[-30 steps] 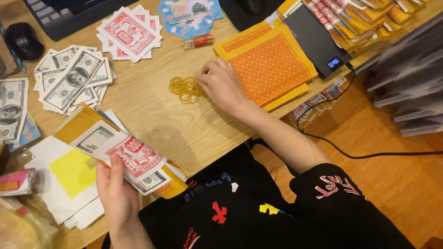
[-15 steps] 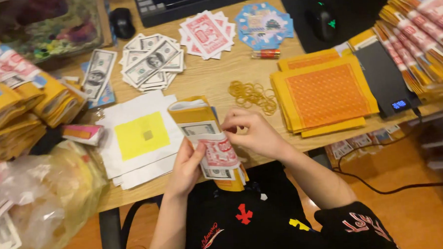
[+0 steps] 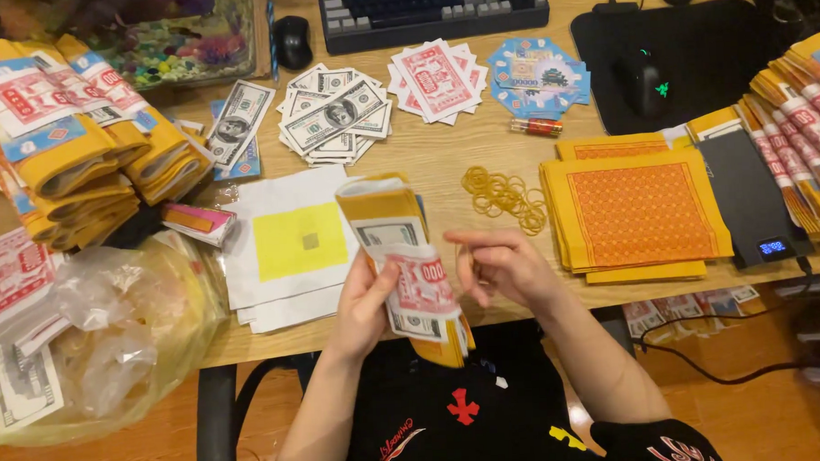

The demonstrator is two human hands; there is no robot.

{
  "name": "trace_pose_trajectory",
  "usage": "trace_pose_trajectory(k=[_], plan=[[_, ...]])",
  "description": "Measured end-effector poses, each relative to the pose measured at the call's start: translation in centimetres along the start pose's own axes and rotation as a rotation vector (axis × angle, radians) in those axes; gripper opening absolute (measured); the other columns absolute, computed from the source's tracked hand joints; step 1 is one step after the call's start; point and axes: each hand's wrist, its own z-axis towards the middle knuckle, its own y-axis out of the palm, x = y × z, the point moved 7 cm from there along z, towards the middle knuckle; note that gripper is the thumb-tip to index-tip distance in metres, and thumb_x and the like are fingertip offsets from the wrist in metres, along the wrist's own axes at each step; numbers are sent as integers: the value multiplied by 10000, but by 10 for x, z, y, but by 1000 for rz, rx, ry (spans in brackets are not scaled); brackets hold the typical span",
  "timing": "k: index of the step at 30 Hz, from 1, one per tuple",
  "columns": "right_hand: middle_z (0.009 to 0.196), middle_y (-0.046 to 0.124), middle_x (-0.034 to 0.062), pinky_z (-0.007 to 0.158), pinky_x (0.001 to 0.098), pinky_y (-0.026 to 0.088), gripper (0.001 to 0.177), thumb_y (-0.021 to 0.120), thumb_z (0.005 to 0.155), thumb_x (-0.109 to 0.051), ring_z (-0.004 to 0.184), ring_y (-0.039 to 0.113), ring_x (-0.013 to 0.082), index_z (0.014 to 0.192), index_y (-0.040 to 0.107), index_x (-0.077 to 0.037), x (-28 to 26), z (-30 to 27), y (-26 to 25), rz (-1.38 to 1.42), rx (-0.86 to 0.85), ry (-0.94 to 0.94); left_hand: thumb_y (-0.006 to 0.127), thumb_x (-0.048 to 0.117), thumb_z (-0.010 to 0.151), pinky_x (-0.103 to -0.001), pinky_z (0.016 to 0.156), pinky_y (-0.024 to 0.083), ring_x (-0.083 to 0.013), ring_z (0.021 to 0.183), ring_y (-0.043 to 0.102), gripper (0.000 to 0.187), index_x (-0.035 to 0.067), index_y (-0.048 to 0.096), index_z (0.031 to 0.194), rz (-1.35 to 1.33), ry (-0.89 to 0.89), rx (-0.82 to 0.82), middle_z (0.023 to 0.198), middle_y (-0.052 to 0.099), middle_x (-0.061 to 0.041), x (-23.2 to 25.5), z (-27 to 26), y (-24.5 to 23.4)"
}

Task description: Folding ritual paper money and placing it into yellow paper covers for bundling.

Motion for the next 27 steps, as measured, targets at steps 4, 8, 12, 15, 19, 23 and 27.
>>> trace_pose_trajectory(k=[4, 8, 12, 15, 19, 23, 27], plan=[[675, 703, 274, 329, 256, 503, 375, 529, 897, 60, 381, 662, 242, 1257, 613, -2, -35, 2, 9, -678, 283, -154, 478, 154, 984, -443, 997, 455, -179, 1129, 538, 449, 26, 365, 1399, 259, 79, 117, 1272, 572, -137, 39, 5, 9], [1054, 725, 234, 704, 377, 625, 642, 800, 650, 117, 899, 694, 241, 1256, 636, -17, -31, 8, 21, -703, 358, -100, 494, 188, 1002, -459, 991, 437, -196, 1090, 493, 351, 18, 427, 1301, 549, 48, 97, 1213, 591, -169, 46, 1, 25], [868, 751, 168, 637, 316, 586, 382, 839, 695, 26, 744, 645, 176, 1064, 738, 21, -27, -3, 14, -761, 455, 15, 518, 206, 996, -494, 981, 438, -251, 1106, 554, 312, 30, 447, 1243, 715, 34, 72, 1160, 613, -202, 57, -5, 55], [816, 752, 143, 660, 309, 578, 327, 842, 681, 1, 739, 641, 148, 996, 752, -1, -66, -16, 5, -824, 476, -10, 506, 241, 988, -556, 1008, 429, -482, 1243, 489, 487, -59, 411, 1360, 908, -105, -191, 1291, 540, -336, 73, -14, 77], [1006, 728, 136, 810, 306, 569, 263, 722, 746, 0, 898, 686, 191, 1005, 693, 33, -90, -42, -38, -848, 562, -32, 372, 291, 1020, -388, 1078, 285, -299, 1294, 404, 435, -17, 455, 1316, 1000, -288, -859, 1393, 442, -180, 17, -70, 61], [821, 730, 110, 756, 304, 549, 286, 819, 676, 39, 809, 650, 134, 945, 725, 8, -84, -41, -24, -820, 496, -124, 290, 308, 1035, -615, 1108, 243, -453, 1327, 381, 460, 90, 429, 1416, 1517, -326, -630, 1448, 416, -264, -4, -47, 13], [778, 729, 87, 721, 279, 547, 244, 824, 675, 40, 770, 648, 110, 896, 731, -3, -83, -34, -1, -821, 479, -105, 316, 318, 1025, -610, 1087, 263, -453, 1310, 394, 463, 85, 430, 1408, 1553, -322, -625, 1433, 427, -264, -26, -22, 27]])
